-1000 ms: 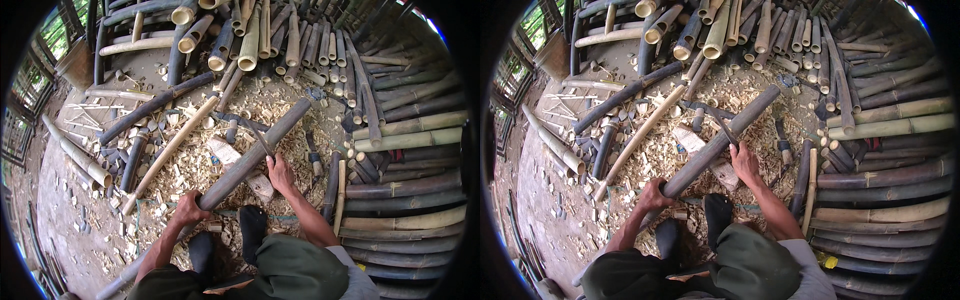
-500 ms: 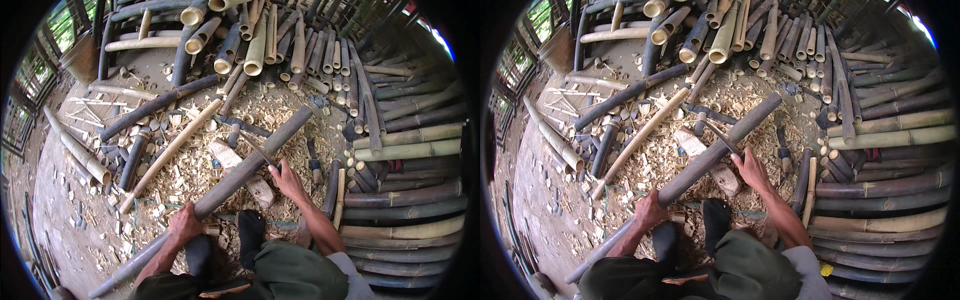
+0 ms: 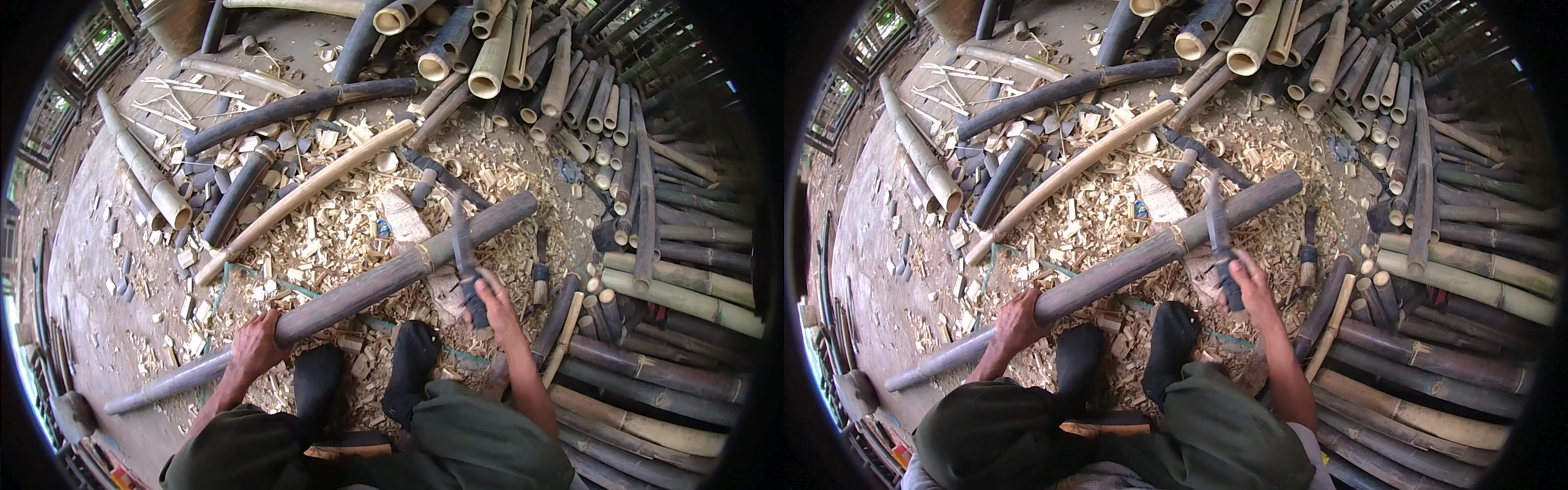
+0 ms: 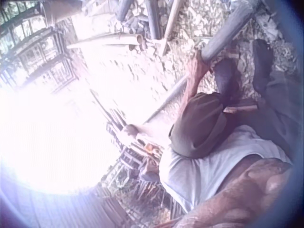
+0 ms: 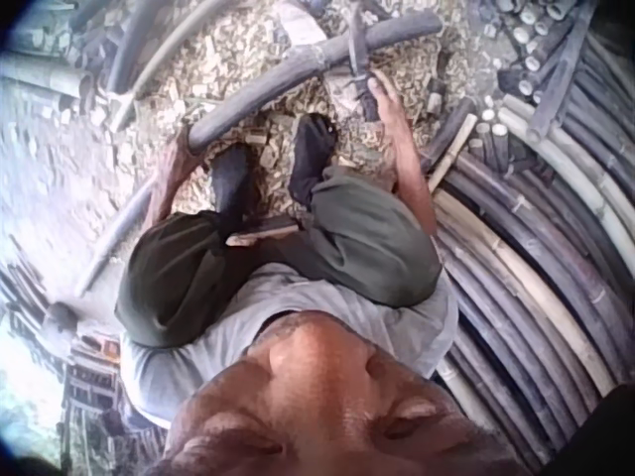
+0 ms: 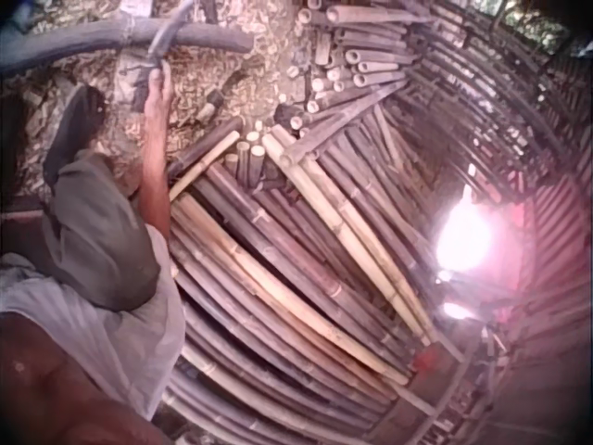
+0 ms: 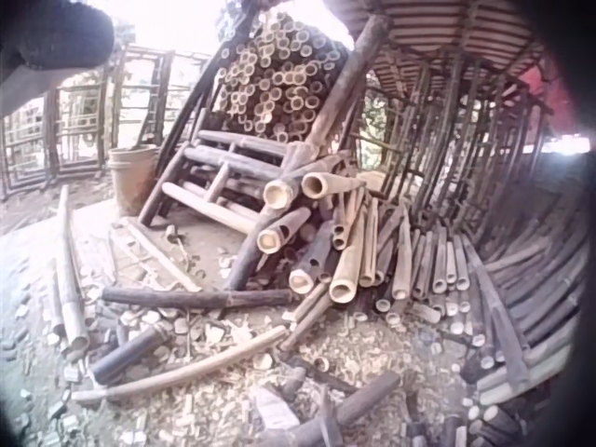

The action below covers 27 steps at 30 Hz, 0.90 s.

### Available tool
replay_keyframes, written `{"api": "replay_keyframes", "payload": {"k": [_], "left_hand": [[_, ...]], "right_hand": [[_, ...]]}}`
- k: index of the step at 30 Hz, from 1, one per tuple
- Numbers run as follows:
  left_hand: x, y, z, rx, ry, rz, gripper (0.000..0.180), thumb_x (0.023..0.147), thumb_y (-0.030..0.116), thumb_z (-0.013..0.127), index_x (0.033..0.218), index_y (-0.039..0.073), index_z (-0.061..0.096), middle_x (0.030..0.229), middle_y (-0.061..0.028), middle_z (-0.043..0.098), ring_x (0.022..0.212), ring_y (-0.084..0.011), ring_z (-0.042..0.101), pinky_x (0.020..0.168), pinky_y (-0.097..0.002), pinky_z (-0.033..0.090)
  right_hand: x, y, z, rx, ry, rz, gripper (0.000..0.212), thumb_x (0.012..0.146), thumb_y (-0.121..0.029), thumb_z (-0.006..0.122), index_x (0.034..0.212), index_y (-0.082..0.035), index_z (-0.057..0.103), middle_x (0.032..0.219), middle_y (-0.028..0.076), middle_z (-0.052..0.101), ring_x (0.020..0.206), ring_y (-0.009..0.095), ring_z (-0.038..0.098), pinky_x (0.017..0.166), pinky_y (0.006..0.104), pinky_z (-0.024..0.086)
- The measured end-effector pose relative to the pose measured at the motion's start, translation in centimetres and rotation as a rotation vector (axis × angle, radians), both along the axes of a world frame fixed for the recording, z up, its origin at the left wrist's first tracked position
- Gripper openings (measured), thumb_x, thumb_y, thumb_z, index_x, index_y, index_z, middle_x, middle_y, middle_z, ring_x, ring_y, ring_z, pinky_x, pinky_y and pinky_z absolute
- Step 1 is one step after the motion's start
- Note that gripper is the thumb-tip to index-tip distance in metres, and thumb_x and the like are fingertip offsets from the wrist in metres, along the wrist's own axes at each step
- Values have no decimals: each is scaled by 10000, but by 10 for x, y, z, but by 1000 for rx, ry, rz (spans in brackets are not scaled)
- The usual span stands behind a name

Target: The person sits on the floor in a workshop and uses a curved knife to shave the outer layer off long bamboo poles. They hold the pole with their left hand and scrape the surface with the knife in their right hand, rotating the pole to work on different sections.

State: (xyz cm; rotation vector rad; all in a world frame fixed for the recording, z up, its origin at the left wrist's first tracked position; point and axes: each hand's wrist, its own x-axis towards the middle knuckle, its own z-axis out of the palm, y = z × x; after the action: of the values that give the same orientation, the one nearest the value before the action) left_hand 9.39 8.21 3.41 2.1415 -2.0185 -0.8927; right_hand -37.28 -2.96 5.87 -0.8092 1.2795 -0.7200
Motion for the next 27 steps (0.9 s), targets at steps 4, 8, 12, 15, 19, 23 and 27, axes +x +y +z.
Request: {"api": "replay_keyframes", "payload": {"k": [4, 8, 12, 15, 19, 23, 27], "left_hand": [[17, 8, 7, 10, -66, -31, 493, 712, 279, 852, 1104, 64, 645, 992, -191, 734, 944, -400, 729, 855, -511, 572], [23, 18, 2, 115, -85, 74, 425, 704, 243, 823, 1056, 69, 661, 969, -179, 743, 909, -394, 738, 842, -505, 576], [18, 11, -2, 85, -87, 38, 412, 704, 248, 821, 1041, 68, 666, 965, -179, 744, 903, -390, 741, 833, -501, 575], [19, 15, 2, 116, -87, 80, 407, 705, 248, 820, 1037, 68, 668, 963, -175, 745, 900, -386, 741, 828, -501, 572], [19, 13, -2, 107, -93, 50, 413, 698, 253, 827, 1032, 68, 670, 956, -167, 746, 896, -381, 742, 825, -503, 567], [26, 19, -6, 114, -75, 61, 423, 675, 249, 843, 1013, 69, 664, 943, -169, 748, 880, -379, 742, 814, -503, 565], [23, 13, -5, 98, -76, 45, 419, 663, 243, 852, 988, 69, 654, 933, -179, 749, 862, -384, 739, 804, -499, 566]], "right_hand": [[16, 4, -6, -76, 255, 83, 427, 1133, -307, 514, 1466, -40, 530, 772, 65, 673, 565, 136, 643, 434, 298, 530], [14, -17, 10, -18, 258, 296, 426, 1132, -303, 518, 1477, -55, 545, 778, 74, 682, 534, 127, 622, 424, 287, 533], [8, -8, -19, -166, 285, 20, 423, 1124, -312, 538, 1452, -46, 555, 795, 75, 683, 548, 130, 634, 428, 282, 540], [9, -13, -22, -221, 286, 286, 414, 1112, -326, 559, 1411, -41, 590, 814, 74, 689, 556, 137, 648, 460, 276, 554], [25, -10, -25, -180, 206, -110, 419, 1111, -349, 557, 1409, -60, 610, 808, 61, 688, 546, 136, 640, 453, 283, 536], [22, -10, -15, -156, 235, 255, 399, 1115, -305, 560, 1409, -36, 584, 783, 81, 684, 534, 151, 639, 439, 297, 528], [19, 0, -35, -230, 157, -103, 324, 1117, -317, 552, 1287, -55, 639, 745, 65, 670, 536, 133, 632, 449, 281, 530]]}}
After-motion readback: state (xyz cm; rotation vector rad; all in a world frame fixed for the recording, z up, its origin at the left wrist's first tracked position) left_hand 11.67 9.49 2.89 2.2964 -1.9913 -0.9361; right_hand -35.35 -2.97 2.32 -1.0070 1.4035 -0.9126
